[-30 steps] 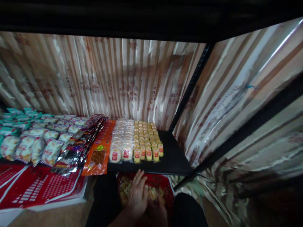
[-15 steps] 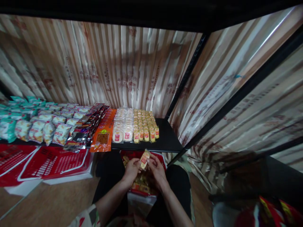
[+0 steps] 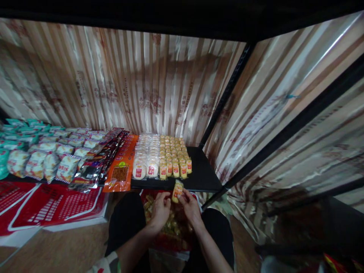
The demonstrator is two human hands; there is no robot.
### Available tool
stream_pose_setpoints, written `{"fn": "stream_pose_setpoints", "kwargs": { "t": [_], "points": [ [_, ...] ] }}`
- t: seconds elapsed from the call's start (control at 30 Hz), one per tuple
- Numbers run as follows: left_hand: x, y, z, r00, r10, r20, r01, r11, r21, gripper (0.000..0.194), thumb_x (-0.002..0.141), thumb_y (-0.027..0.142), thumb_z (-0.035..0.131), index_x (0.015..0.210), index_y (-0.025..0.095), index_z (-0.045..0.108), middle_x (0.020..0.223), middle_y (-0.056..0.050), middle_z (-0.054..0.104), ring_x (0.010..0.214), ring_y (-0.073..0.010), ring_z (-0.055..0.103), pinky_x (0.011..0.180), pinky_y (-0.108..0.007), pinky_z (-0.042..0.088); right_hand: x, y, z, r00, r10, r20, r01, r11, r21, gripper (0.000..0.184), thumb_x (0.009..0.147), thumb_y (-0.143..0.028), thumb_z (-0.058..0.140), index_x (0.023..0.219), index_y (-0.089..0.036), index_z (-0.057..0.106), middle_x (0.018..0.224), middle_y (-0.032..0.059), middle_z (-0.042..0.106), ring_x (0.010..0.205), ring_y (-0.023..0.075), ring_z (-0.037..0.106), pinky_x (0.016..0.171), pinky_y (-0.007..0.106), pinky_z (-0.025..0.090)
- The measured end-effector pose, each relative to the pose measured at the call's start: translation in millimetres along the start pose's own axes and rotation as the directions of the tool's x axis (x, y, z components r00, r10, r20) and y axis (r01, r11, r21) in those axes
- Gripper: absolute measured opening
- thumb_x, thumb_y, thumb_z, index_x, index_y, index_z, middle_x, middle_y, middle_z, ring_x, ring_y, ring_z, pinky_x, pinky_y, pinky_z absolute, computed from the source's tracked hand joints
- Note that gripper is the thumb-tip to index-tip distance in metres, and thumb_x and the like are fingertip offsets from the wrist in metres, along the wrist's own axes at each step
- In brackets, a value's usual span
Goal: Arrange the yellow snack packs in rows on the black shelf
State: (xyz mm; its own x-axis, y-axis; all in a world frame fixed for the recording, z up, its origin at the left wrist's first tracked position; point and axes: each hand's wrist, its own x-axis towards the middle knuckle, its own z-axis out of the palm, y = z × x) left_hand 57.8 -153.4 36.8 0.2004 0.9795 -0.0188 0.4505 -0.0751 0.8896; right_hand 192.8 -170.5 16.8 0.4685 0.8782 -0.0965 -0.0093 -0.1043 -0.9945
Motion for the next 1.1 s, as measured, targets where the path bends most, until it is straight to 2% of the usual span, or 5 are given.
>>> {"fn": "stream_pose_setpoints", "kwargs": {
  "t": [0.17, 0.37, 0.7, 0.93, 1.1],
  "points": [
    [25, 9, 15.7, 0.994, 0.11, -0.029, -0.111, 0.993, -0.036, 0.037, 0.077, 0.007, 0.04, 0.105, 0.019, 0.06, 0.118, -0.008, 0.058, 0.111, -0.0157, 0.055, 0.099, -0.033, 0.045, 42, -3, 14, 0.993, -0.116, -0.016, 0.114, 0.989, -0.098, 0.046, 0.064, -0.039, 0.062, 0.104, -0.016, 0.061, 0.082, 0.0053, 0.068, 0.073, 0.0198, 0.064, 0.074, 0.033, 0.051],
    [46, 2, 27.1, 0.996, 0.086, -0.04, -0.084, 0.995, 0.046, 0.044, 0.074, 0.003, 0.038, 0.113, 0.013, 0.058, 0.13, -0.011, 0.049, 0.124, -0.0182, 0.046, 0.11, -0.034, 0.034, 69, -6, 30, 0.984, -0.176, 0.006, 0.172, 0.955, -0.241, 0.037, 0.071, -0.035, 0.056, 0.103, -0.018, 0.06, 0.084, 0.005, 0.068, 0.073, 0.0191, 0.063, 0.072, 0.033, 0.051],
    [67, -35, 37.2, 0.968, 0.13, -0.215, -0.121, 0.991, 0.052, 0.043, 0.079, 0.009, 0.031, 0.115, 0.006, 0.055, 0.116, -0.016, 0.048, 0.102, -0.0178, 0.057, 0.094, -0.031, 0.048, 72, 4, 39, 0.96, -0.28, -0.021, 0.247, 0.878, -0.409, 0.035, 0.079, -0.037, 0.051, 0.107, -0.017, 0.059, 0.1, 0.0109, 0.061, 0.087, 0.0214, 0.059, 0.07, 0.031, 0.051],
    [72, -37, 38.8, 0.943, 0.157, -0.293, -0.136, 0.987, 0.089, 0.044, 0.082, 0.014, 0.034, 0.123, 0.007, 0.047, 0.12, -0.017, 0.045, 0.101, -0.0194, 0.056, 0.093, -0.036, 0.047, 77, 10, 42, 0.934, -0.358, -0.01, 0.308, 0.816, -0.489, 0.034, 0.081, -0.037, 0.049, 0.108, -0.017, 0.056, 0.097, 0.0094, 0.061, 0.088, 0.0213, 0.058, 0.079, 0.036, 0.05],
    [82, -44, 39.2, 0.933, 0.196, -0.302, -0.165, 0.978, 0.123, 0.044, 0.082, 0.014, 0.034, 0.124, 0.008, 0.047, 0.12, -0.017, 0.044, 0.114, -0.0236, 0.049, 0.097, -0.041, 0.044, 80, 12, 47, 0.927, -0.372, -0.059, 0.283, 0.791, -0.542, 0.032, 0.082, -0.04, 0.049, 0.105, -0.019, 0.055, 0.092, 0.0077, 0.061, 0.086, 0.0207, 0.058, 0.08, 0.035, 0.048]
  ]
}}
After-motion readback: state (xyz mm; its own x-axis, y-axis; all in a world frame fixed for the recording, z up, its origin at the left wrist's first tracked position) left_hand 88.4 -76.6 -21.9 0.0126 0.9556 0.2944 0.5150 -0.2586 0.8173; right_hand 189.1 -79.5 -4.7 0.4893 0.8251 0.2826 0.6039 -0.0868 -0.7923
